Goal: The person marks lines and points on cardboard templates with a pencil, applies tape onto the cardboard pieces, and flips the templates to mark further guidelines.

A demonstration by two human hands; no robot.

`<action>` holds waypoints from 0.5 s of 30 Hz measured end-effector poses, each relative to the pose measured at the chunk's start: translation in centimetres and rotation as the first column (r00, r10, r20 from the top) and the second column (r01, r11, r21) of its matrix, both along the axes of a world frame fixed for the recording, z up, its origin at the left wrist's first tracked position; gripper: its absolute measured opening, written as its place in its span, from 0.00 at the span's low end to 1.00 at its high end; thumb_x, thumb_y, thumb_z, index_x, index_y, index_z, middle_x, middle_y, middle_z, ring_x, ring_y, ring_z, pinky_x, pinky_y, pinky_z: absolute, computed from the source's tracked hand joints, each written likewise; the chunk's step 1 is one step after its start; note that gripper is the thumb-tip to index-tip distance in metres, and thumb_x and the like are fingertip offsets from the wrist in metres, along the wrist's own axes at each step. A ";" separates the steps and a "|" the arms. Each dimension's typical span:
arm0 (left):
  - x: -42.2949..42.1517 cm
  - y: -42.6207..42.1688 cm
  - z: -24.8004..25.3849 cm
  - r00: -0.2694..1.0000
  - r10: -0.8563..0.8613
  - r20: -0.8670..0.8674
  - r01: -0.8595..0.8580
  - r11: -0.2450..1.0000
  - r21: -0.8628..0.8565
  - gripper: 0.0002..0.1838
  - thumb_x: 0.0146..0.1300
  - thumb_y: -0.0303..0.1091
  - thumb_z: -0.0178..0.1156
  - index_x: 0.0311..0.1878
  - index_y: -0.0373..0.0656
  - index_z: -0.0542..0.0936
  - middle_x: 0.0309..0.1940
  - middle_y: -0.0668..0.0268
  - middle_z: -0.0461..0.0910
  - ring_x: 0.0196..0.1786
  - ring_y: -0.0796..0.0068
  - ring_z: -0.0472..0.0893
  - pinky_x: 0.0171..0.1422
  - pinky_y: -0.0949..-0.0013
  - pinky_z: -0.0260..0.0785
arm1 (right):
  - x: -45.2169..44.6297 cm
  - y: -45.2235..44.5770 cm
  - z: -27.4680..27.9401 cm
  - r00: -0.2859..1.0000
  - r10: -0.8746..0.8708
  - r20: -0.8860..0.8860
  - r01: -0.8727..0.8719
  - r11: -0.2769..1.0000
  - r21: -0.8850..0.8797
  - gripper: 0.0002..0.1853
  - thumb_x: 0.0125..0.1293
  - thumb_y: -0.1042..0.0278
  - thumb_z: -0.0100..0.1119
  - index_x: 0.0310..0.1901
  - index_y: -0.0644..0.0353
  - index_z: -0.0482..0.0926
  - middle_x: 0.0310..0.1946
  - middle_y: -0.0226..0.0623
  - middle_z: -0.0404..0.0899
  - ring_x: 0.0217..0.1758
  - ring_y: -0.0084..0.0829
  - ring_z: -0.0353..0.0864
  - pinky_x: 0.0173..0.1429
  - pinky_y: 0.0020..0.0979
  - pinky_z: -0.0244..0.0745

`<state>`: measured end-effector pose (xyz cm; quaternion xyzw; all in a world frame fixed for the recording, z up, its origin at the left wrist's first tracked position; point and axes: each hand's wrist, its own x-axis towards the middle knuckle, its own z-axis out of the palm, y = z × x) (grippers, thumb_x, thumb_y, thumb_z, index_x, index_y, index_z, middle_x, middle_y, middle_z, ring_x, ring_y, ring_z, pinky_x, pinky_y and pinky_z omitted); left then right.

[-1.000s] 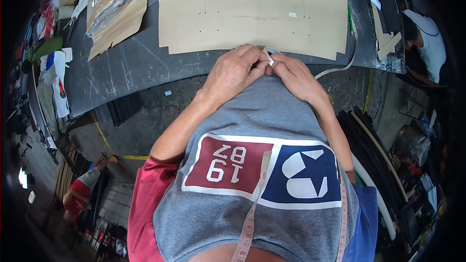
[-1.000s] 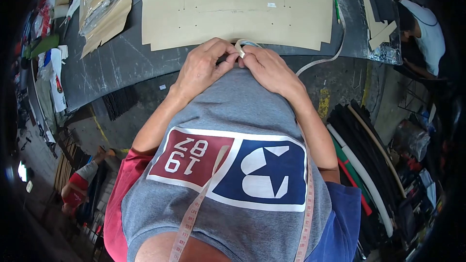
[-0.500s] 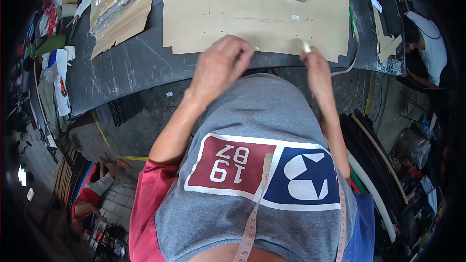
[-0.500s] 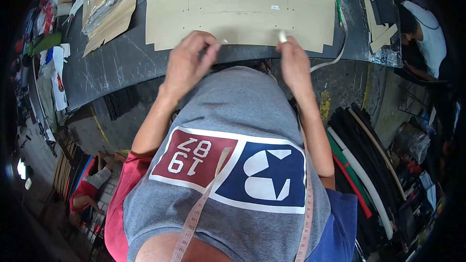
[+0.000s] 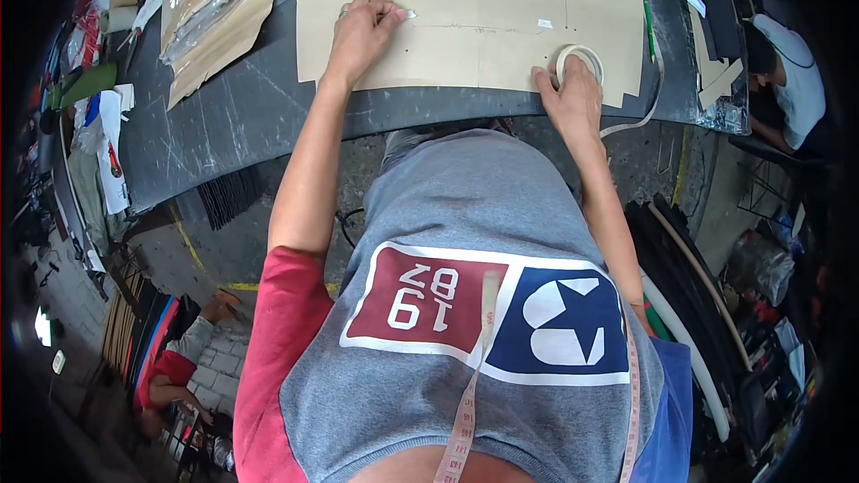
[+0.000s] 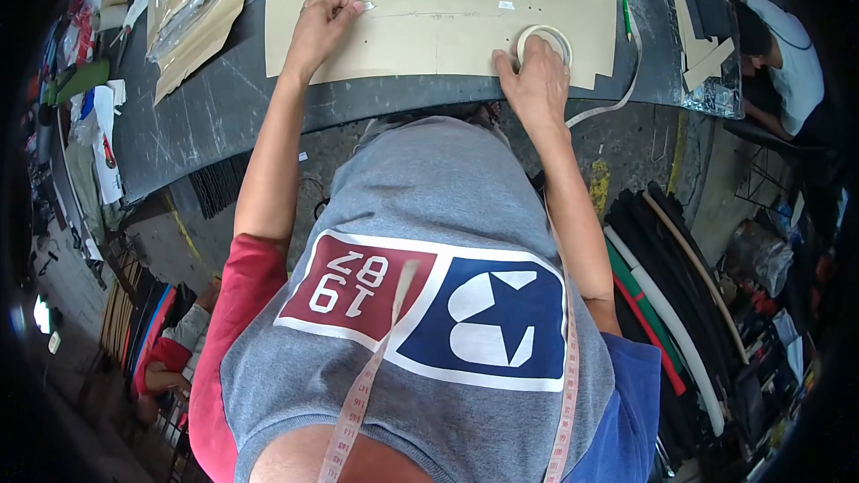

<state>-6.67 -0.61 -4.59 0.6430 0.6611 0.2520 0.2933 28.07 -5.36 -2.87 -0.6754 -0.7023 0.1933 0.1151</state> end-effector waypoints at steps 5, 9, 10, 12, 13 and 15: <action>0.6 0.2 0.5 0.988 -0.043 -0.146 0.053 0.996 0.067 0.14 0.73 0.42 0.68 0.43 0.40 0.89 0.51 0.56 0.86 0.53 0.50 0.84 0.65 0.55 0.74 | -0.1 0.0 -0.1 1.000 0.010 -0.004 -0.010 0.998 0.061 0.22 0.70 0.51 0.69 0.40 0.66 0.79 0.40 0.55 0.83 0.46 0.59 0.84 0.52 0.56 0.75; 1.2 -0.2 0.6 0.978 -0.012 -0.210 0.029 0.996 0.079 0.13 0.71 0.41 0.68 0.42 0.40 0.89 0.51 0.55 0.86 0.53 0.48 0.84 0.62 0.53 0.77 | -0.1 -0.1 0.2 1.000 0.011 0.004 -0.011 0.998 0.057 0.22 0.70 0.51 0.69 0.40 0.67 0.79 0.40 0.56 0.83 0.45 0.59 0.84 0.51 0.55 0.76; 1.3 -0.2 0.5 0.979 0.011 -0.204 0.003 0.998 0.067 0.12 0.70 0.41 0.69 0.43 0.40 0.89 0.50 0.54 0.86 0.53 0.48 0.85 0.61 0.53 0.77 | -0.2 -0.1 0.2 1.000 0.009 0.005 -0.009 0.999 0.050 0.22 0.70 0.51 0.69 0.40 0.67 0.79 0.40 0.56 0.83 0.46 0.59 0.84 0.51 0.55 0.76; 1.6 -0.2 0.6 0.980 0.028 -0.197 -0.017 0.998 0.054 0.12 0.69 0.41 0.69 0.43 0.41 0.89 0.50 0.54 0.85 0.53 0.48 0.85 0.60 0.53 0.78 | -0.3 0.0 0.2 1.000 -0.002 0.005 0.001 0.999 0.034 0.22 0.70 0.51 0.69 0.40 0.66 0.79 0.40 0.55 0.83 0.47 0.58 0.84 0.52 0.56 0.75; 1.8 -0.3 0.9 0.981 0.080 -0.179 -0.069 0.995 0.069 0.13 0.69 0.41 0.69 0.43 0.40 0.88 0.49 0.53 0.85 0.52 0.49 0.85 0.59 0.53 0.78 | -0.3 -0.1 0.2 1.000 -0.009 0.007 0.008 1.000 0.017 0.21 0.69 0.51 0.69 0.41 0.65 0.79 0.41 0.53 0.83 0.48 0.58 0.83 0.53 0.56 0.74; 2.1 -0.3 1.3 0.972 0.187 -0.143 -0.174 0.980 0.099 0.14 0.69 0.42 0.69 0.43 0.40 0.88 0.48 0.53 0.85 0.51 0.49 0.86 0.59 0.55 0.78 | -0.3 0.0 0.2 1.000 -0.016 0.008 0.016 1.000 0.002 0.21 0.69 0.51 0.69 0.42 0.64 0.79 0.41 0.51 0.83 0.49 0.57 0.83 0.55 0.57 0.73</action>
